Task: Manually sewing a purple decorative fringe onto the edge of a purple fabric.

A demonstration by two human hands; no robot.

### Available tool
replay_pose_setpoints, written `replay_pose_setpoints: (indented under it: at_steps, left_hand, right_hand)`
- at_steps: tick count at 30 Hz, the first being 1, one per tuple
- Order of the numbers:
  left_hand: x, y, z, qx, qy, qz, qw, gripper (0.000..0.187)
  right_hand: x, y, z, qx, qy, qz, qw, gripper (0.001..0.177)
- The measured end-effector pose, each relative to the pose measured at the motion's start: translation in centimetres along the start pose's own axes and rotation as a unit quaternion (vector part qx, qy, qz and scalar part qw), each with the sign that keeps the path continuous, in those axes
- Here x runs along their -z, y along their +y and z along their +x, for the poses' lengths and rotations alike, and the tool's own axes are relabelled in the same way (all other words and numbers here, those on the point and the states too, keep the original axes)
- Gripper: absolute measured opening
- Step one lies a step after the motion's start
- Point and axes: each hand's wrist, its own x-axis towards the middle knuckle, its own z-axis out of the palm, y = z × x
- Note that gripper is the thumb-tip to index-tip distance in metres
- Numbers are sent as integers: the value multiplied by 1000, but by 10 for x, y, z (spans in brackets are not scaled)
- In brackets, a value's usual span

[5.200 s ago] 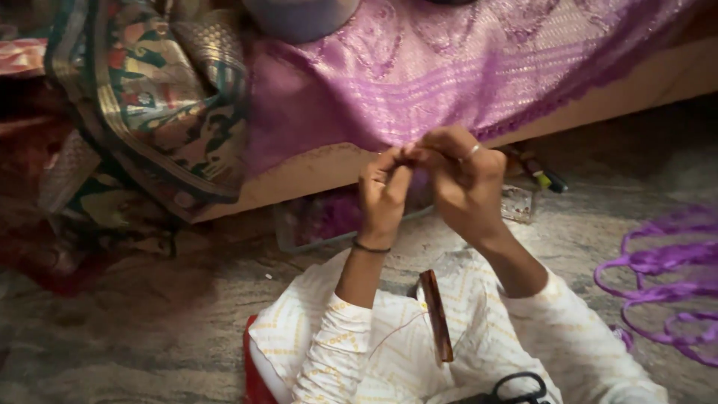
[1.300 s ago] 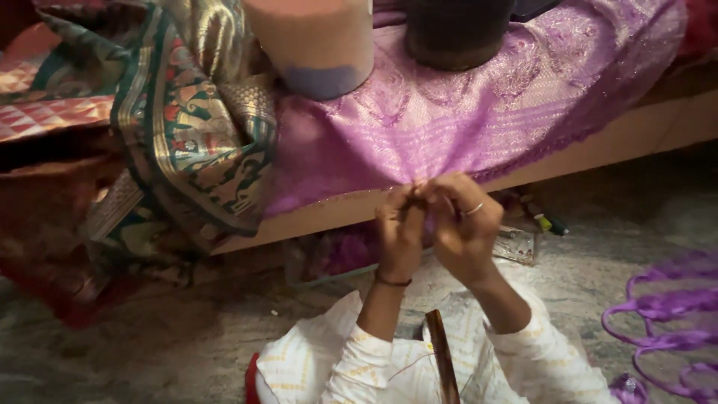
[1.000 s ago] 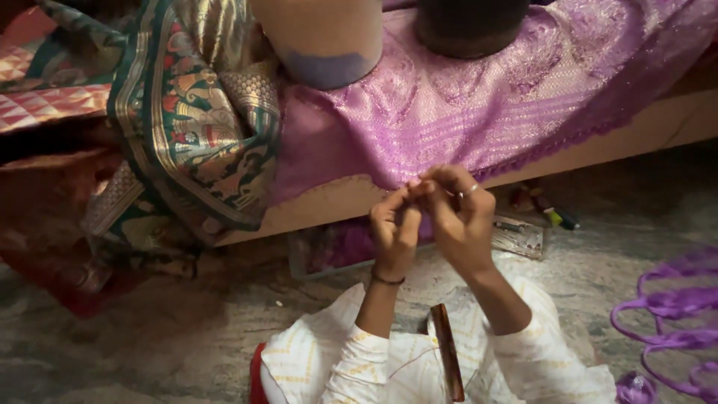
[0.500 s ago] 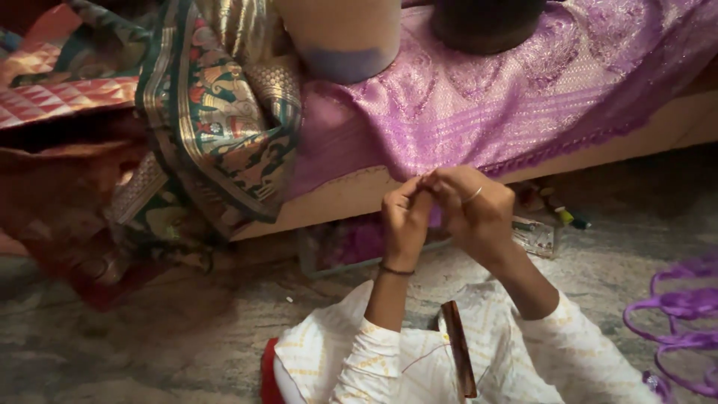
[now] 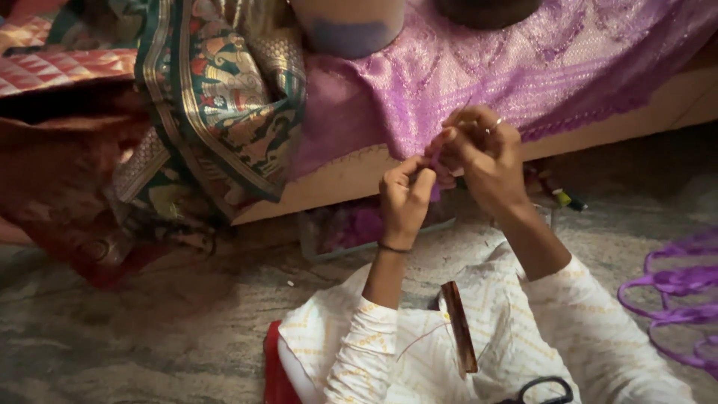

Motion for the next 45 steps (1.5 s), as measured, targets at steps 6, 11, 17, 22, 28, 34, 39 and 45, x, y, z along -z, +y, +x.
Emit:
replay_pose_setpoints:
  at_steps: [6,11,17,22,28,34,39,45]
  left_hand:
    - [4,-5,2,68,-27,-98,992,27]
    - [12,-13,3,70,-42,-132,988,28]
    - [7,-7,3,38,-44,-79,995,20]
    - [5,-16,4,40,-16,-23,999,17]
    - [2,-13,0,33,-30,-83,996,21]
    - [-4,4,-7,39,-52,-62,996,17]
    - [-18,40,-20,-32,53,140,988,21]
    - [-26,3,-23,-83,111,76,987,17]
  right_hand:
    - [7,7,5,-20,-1,16,1000,4]
    - [8,8,8,-49,19,28,998,5]
    - [10,10,10,-56,15,33,998,5]
    - [11,12,9,-53,21,16,998,4]
    - [13,9,9,-49,19,30,998,3]
    - [22,4,8,17,-22,-64,998,5]
    - [20,-16,-12,129,-67,-129,981,13]
    - [0,-42,-48,272,-52,-377,884,11]
